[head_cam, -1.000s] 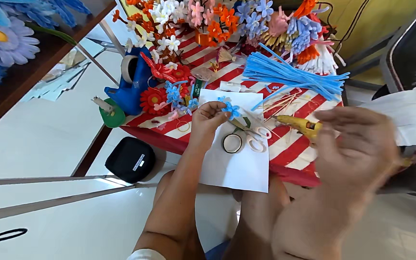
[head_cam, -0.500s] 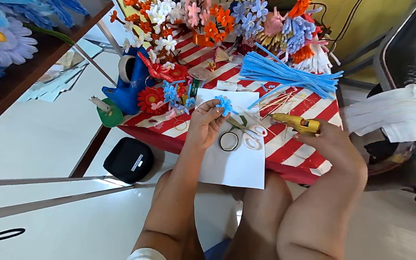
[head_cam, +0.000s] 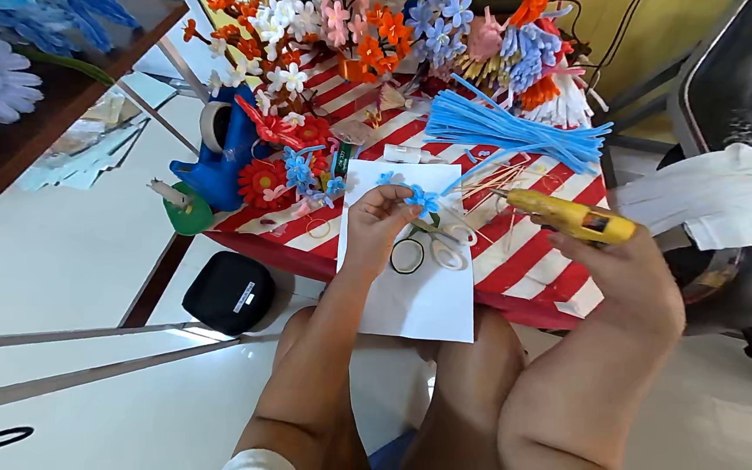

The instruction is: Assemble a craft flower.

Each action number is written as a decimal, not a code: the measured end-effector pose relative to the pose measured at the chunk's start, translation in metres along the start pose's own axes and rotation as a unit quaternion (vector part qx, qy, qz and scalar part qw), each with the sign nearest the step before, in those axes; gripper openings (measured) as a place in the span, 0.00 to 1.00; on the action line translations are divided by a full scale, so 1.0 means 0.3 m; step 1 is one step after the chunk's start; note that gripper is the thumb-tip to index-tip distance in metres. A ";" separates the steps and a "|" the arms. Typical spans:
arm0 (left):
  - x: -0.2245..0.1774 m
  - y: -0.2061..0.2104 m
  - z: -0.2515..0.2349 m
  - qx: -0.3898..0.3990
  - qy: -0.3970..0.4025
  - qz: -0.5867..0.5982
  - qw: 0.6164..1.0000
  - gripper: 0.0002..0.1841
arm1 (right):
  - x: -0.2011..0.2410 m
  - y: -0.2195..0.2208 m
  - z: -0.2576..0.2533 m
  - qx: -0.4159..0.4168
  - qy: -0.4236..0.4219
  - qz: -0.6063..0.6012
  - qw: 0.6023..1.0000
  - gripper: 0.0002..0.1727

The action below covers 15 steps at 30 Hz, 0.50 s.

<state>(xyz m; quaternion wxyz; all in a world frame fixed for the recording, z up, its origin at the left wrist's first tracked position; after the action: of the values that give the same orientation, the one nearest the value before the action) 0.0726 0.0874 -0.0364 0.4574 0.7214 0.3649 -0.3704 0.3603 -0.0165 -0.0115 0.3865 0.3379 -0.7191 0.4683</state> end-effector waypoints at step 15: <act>-0.052 0.034 0.019 0.019 0.117 -0.093 0.989 0.13 | 0.208 0.177 0.022 0.066 -0.080 -0.042 0.994 0.12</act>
<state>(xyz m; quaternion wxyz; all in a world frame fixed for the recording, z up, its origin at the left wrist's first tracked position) 0.0731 0.0758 -0.0207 0.3611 0.7311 0.4747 -0.3313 0.2843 -0.0127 0.0195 0.3240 0.4286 -0.7005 0.4697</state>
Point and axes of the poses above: each hand's wrist, its own z-axis away from the middle knuckle, its own y-axis out of the palm, x = y × z, the point moved 9 cm from there along -z, towards the middle knuckle
